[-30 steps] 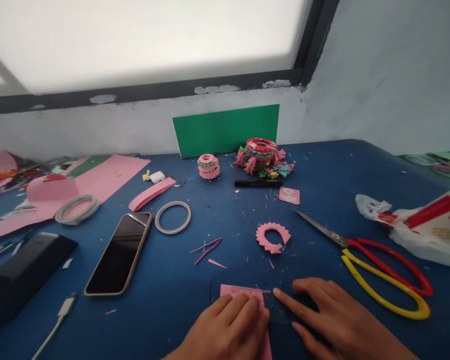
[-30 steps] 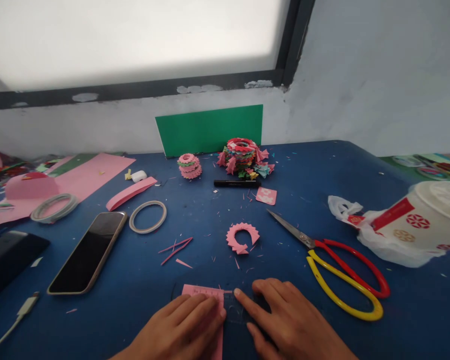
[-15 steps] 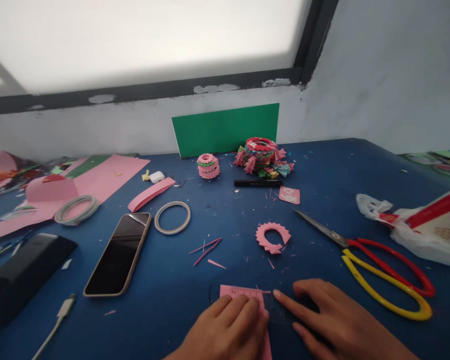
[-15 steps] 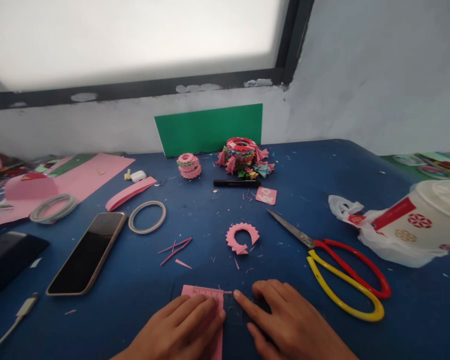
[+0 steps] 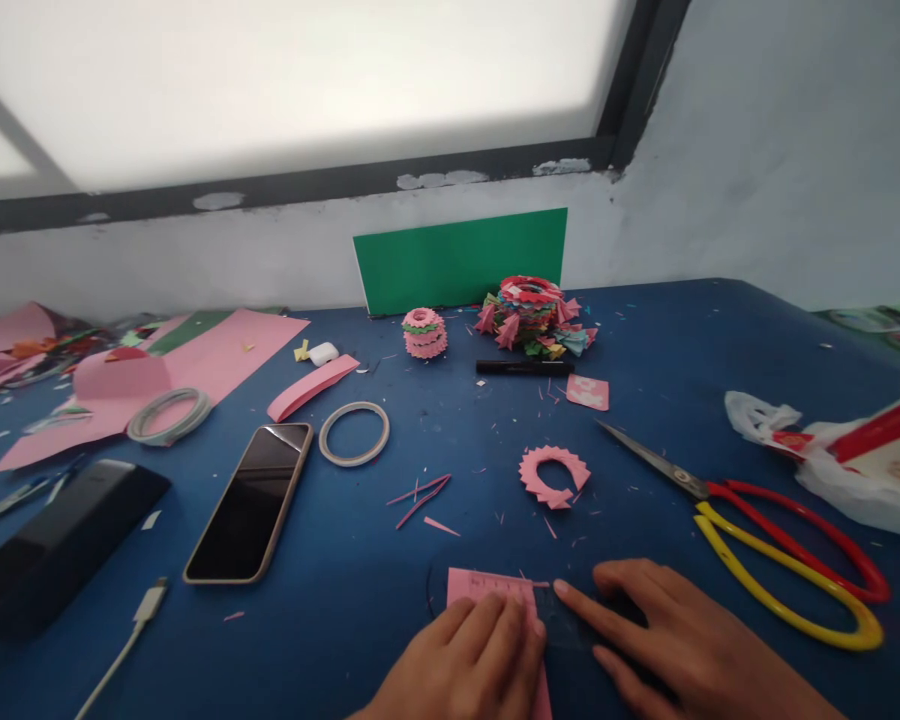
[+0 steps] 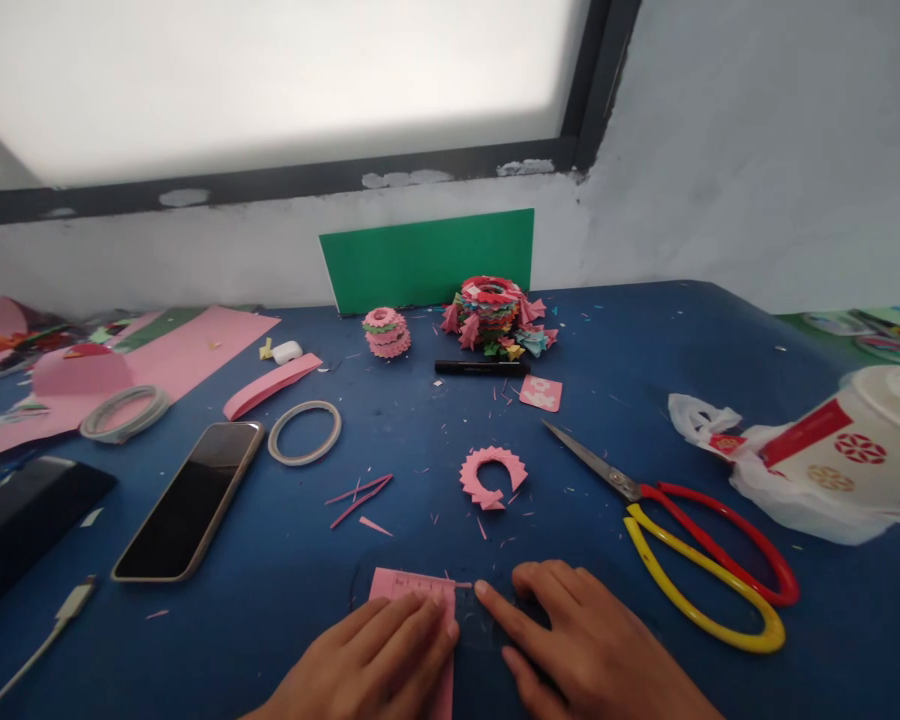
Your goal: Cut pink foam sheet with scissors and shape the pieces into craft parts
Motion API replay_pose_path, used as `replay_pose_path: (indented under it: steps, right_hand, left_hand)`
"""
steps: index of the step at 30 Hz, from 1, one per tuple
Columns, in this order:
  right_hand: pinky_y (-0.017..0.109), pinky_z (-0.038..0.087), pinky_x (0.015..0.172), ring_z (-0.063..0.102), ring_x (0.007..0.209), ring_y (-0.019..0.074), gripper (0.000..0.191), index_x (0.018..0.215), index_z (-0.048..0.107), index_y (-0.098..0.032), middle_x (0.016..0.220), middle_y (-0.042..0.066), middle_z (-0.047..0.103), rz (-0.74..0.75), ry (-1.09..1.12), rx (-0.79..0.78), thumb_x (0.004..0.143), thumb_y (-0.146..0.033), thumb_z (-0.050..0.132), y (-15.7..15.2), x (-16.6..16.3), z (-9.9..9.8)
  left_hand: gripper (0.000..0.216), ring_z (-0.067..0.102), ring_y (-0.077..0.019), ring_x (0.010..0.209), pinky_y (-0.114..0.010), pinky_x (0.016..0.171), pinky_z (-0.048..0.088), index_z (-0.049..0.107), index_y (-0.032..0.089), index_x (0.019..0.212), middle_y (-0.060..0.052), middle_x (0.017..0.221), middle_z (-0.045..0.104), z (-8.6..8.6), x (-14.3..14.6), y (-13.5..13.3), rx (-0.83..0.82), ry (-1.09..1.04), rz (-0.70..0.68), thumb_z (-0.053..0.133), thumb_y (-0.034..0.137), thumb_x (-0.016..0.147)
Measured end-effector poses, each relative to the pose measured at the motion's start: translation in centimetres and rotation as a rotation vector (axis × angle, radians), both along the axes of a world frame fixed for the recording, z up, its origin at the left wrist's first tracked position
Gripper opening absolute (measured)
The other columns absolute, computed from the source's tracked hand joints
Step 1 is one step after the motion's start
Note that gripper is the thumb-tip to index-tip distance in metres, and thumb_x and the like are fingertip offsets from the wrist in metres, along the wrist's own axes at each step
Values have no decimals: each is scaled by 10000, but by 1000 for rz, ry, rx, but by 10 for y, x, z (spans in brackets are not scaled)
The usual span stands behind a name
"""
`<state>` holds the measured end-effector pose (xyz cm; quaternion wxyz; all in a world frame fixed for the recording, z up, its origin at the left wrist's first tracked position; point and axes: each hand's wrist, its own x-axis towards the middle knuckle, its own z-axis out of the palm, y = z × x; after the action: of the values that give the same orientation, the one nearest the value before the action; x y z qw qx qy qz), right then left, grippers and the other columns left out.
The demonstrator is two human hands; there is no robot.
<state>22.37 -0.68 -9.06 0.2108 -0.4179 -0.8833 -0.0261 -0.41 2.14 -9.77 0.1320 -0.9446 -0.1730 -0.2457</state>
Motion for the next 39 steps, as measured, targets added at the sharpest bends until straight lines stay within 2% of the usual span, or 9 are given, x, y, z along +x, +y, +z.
replay_pose_path:
  steps: [11,26,33,39]
  right_hand:
    - [285,555,655,616,775,176,345,1152,591,-165,902,106,624,7,-6,29,837,-189,450,-2,1,-8]
    - [280,554,656,620,783,174,349,1164,588,-165,907,107,630,9,-5,9,839,-203,465,-2,2,-9]
    - [271,541,643,626,762,171,331,1139,606,-171,888,99,647,3,5,38,852,-217,447,0,1,-5]
    - [285,494,596,646,682,171,370,980,664,-218,801,64,682,107,-93,171,922,-235,299,10,-8,13]
  left_hand:
    - [333,610,-179,843,-269,709,487,591,66,1030,-86,929,655,1,-1,-1,-52,-9,10,283,121,916]
    - [316,596,-181,872,-273,724,482,579,70,1048,-86,962,642,-2,-3,-3,-80,14,26,305,150,913]
    - [280,608,-186,773,-278,628,484,563,44,1029,-102,868,644,2,1,-1,-80,22,7,337,134,891]
    - [199,589,-171,621,-267,524,456,564,39,902,-73,720,618,0,9,-8,-33,58,58,400,147,863]
